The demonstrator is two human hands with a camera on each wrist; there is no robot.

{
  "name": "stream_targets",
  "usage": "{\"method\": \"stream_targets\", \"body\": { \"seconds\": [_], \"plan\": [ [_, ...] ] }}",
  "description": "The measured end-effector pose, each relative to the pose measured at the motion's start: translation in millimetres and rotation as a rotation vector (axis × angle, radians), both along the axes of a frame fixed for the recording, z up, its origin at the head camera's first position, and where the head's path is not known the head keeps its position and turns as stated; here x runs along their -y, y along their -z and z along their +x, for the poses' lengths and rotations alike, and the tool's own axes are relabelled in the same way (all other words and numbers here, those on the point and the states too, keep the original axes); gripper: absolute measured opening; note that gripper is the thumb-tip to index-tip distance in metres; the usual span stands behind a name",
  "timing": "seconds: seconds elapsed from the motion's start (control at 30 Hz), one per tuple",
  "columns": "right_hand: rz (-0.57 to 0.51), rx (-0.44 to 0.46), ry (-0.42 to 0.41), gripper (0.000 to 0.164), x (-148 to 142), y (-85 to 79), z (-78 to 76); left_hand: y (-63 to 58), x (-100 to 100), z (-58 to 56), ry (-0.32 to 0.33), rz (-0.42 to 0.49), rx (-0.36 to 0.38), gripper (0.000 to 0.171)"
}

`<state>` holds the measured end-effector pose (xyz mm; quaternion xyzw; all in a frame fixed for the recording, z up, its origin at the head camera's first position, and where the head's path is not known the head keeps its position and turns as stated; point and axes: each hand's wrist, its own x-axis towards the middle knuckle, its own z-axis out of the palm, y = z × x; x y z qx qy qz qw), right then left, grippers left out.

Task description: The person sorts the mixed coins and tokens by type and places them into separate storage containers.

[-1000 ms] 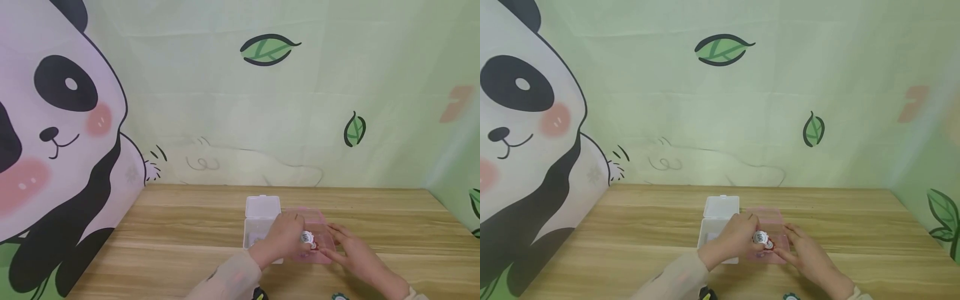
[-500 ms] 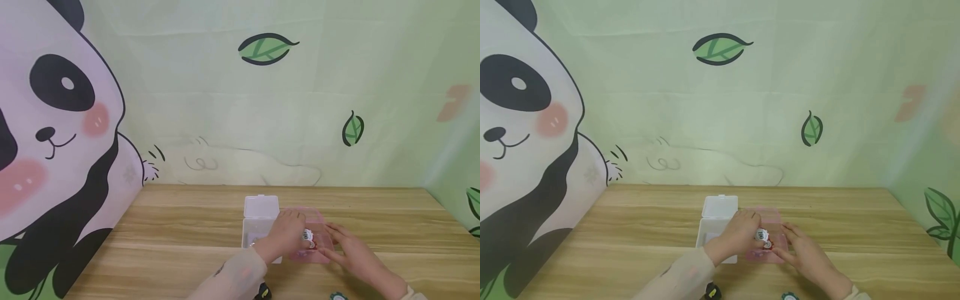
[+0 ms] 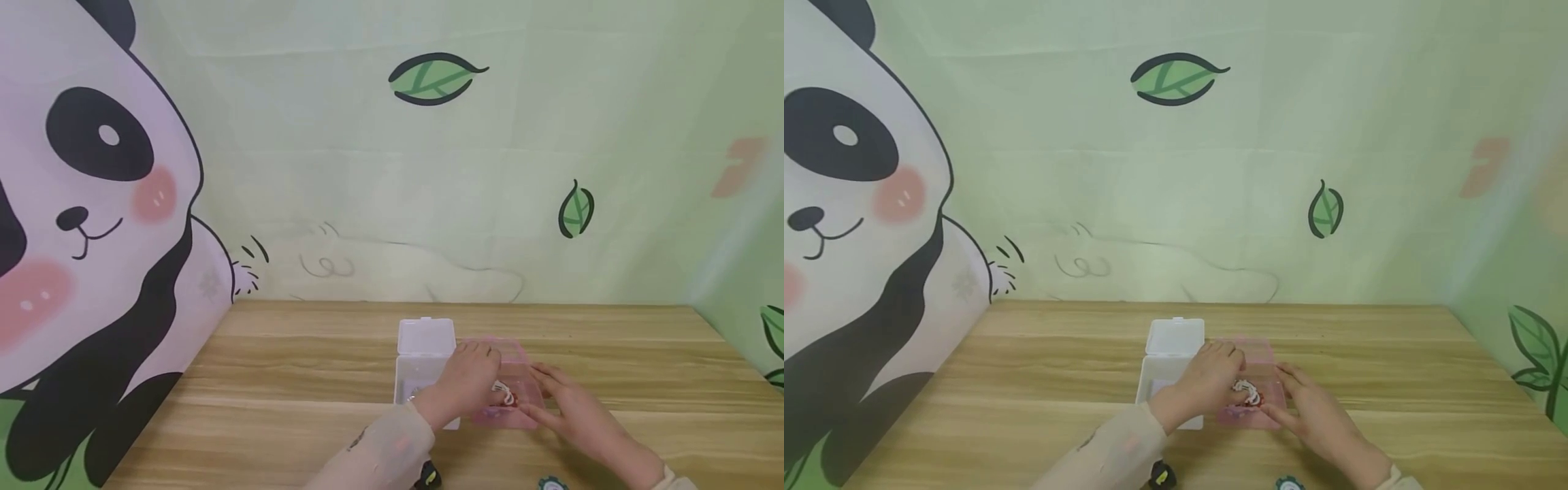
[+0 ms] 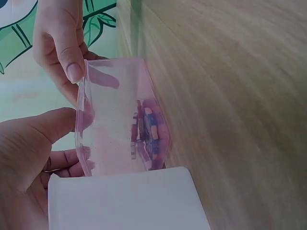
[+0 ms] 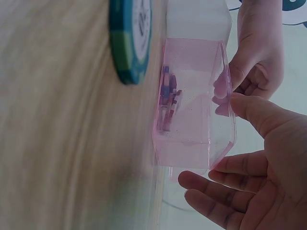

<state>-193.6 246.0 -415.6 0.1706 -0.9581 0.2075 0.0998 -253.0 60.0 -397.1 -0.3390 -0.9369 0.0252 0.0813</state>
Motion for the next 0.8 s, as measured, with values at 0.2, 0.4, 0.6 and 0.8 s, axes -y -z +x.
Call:
{"method": "stream_targets", "body": {
  "seconds": [0.2, 0.4, 0.6, 0.8],
  "plan": [
    [0.0, -0.008, 0.001, 0.067, 0, 0.9, 0.2, -0.9, 3, 0.2, 0.018, 0.021, -0.024, 0.037],
    [0.005, -0.013, 0.003, 0.067, 0, 0.9, 0.8, -3.4, 5, 2.3, 0.056, 0.054, -0.04, 0.035],
    [0.002, 0.006, 0.009, 0.067, 0, -0.4, 1.2, -6.0, 6, 8.3, 0.079, 0.075, -0.011, 0.037],
    [0.001, 0.007, 0.006, 0.068, 0, -1.0, 1.3, -7.2, 6, 17.4, 0.112, 0.112, -0.012, 0.036]
  ]
}}
